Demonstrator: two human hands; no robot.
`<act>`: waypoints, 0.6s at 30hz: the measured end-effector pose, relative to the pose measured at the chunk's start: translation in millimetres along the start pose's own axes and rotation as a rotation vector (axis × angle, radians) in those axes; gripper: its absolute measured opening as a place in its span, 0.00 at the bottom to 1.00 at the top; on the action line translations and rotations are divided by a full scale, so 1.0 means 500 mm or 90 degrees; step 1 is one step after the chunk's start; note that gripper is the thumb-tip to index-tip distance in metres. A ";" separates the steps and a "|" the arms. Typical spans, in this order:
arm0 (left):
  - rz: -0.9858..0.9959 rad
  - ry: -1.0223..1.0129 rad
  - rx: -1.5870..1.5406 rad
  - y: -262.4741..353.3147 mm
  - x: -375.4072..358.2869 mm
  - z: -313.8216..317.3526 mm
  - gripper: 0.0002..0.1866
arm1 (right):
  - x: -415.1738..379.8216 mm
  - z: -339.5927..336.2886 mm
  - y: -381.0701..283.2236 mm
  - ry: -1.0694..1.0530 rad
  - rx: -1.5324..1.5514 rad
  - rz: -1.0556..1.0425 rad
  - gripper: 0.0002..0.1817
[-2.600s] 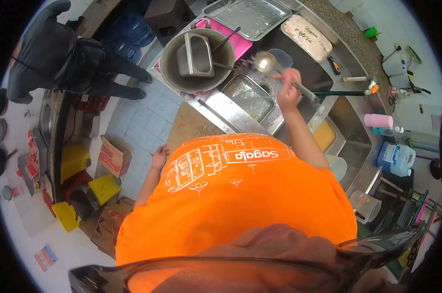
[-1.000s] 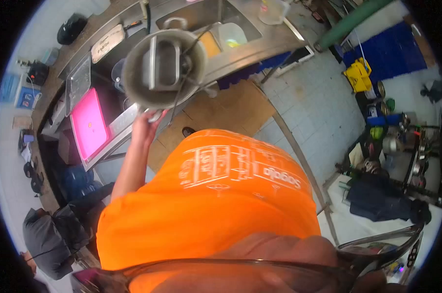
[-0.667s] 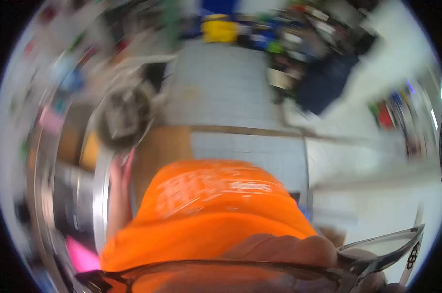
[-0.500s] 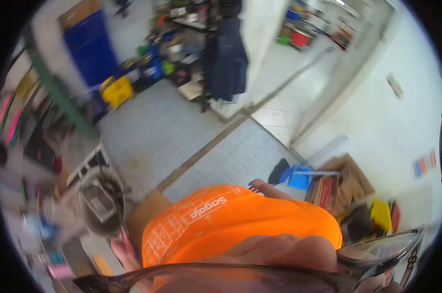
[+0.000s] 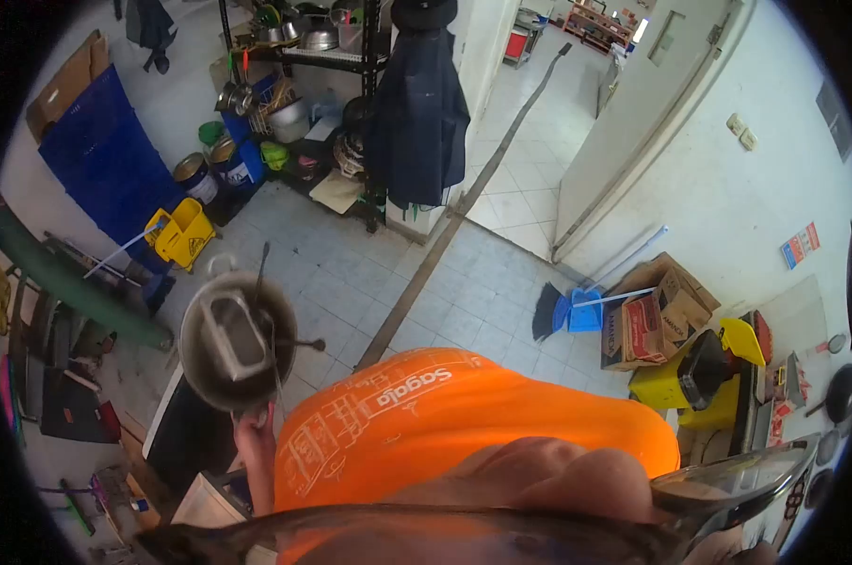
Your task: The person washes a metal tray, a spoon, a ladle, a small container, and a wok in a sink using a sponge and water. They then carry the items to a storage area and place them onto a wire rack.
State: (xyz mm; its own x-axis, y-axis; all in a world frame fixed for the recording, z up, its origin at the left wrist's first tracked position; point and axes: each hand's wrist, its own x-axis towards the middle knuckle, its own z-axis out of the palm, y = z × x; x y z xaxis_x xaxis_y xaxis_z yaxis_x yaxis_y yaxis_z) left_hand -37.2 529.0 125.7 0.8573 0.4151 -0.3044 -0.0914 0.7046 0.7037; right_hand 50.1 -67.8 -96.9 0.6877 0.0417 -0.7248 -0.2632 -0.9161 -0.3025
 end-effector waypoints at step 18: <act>-0.098 -0.119 0.042 0.036 0.634 0.495 0.34 | 0.171 -0.738 -0.695 0.356 0.343 -0.471 0.13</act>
State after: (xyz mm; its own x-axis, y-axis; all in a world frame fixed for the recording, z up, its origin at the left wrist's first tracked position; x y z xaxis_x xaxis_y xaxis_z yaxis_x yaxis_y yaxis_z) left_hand 358.3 530.8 200.4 0.9379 0.1874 -0.2920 0.0759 0.7104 0.6997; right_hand 449.8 106.7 174.8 0.9750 0.2003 0.0963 0.1767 -0.4360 -0.8824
